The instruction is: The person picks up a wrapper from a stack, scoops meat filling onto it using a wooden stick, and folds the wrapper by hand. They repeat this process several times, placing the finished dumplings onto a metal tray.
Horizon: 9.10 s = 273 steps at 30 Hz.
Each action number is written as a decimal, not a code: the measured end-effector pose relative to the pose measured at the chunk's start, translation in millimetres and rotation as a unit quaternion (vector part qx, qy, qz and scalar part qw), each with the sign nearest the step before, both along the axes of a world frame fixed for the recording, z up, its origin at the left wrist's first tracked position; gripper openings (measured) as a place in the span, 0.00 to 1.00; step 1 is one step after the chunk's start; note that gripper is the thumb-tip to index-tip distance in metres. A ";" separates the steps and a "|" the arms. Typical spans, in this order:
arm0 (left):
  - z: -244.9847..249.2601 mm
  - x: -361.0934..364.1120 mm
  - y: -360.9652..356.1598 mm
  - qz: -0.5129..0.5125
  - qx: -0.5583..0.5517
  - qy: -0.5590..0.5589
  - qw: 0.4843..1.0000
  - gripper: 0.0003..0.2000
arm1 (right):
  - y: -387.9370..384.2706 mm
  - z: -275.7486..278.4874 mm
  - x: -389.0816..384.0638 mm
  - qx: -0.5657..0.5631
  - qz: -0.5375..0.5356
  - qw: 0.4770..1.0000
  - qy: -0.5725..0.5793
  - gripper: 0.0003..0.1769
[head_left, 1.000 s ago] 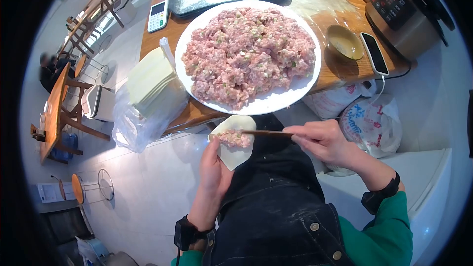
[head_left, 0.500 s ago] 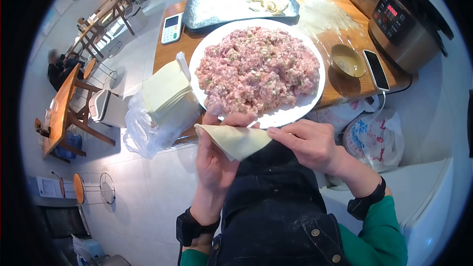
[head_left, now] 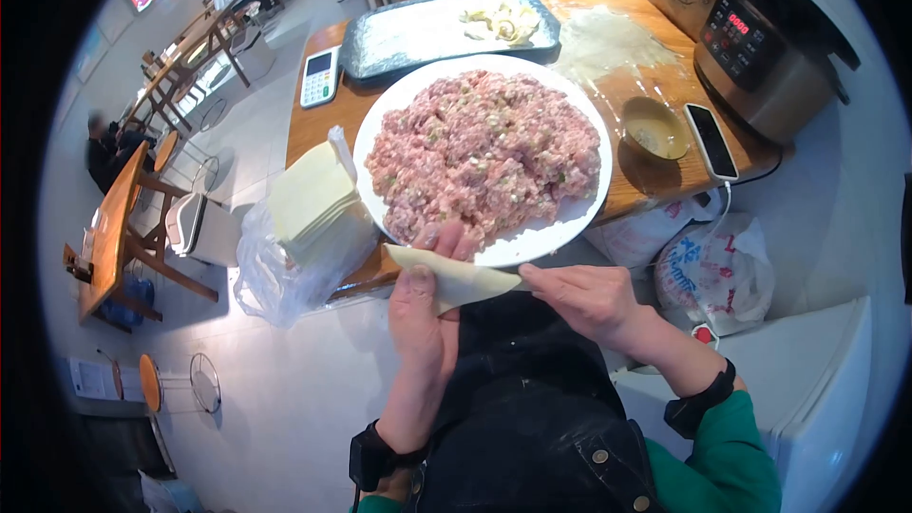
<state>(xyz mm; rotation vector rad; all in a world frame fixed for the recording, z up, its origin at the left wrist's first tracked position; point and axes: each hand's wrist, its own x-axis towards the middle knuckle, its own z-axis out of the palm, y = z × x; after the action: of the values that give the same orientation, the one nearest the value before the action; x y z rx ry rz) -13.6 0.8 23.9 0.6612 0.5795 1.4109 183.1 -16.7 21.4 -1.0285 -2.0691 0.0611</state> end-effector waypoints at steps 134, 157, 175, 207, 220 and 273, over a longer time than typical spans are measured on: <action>-45.3 -67.9 -30.1 -0.093 -0.238 -0.163 0.953 0.18 | 22.2 19.6 53.5 -0.049 -0.076 0.973 -0.212 0.22; -69.0 -41.5 -50.2 -0.102 -0.309 -0.128 0.937 0.20 | 28.7 14.9 57.7 0.003 -0.018 0.976 -0.218 0.25; -36.8 2.5 -19.3 -0.135 -0.268 -0.171 0.938 0.20 | 2.4 2.8 33.8 -0.100 0.044 0.983 -0.147 0.25; -38.6 -22.5 -21.9 -0.092 -0.242 -0.158 0.953 0.21 | -13.1 -7.8 6.7 -0.052 0.034 0.983 -0.172 0.26; 1.8 -26.7 25.3 -0.216 0.174 -0.095 0.956 0.19 | 20.6 24.3 -8.2 -0.369 0.201 0.883 0.208 0.23; -22.2 11.4 -1.1 -0.042 -0.099 -0.154 0.982 0.19 | -5.7 -6.2 -27.3 -0.380 0.000 0.883 0.276 0.23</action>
<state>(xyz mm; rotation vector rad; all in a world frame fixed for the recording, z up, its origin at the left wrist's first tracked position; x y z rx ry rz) -2.2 -0.3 1.8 0.2965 0.4342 1.3241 155.8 -22.4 15.2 -1.2642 -1.5049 1.1110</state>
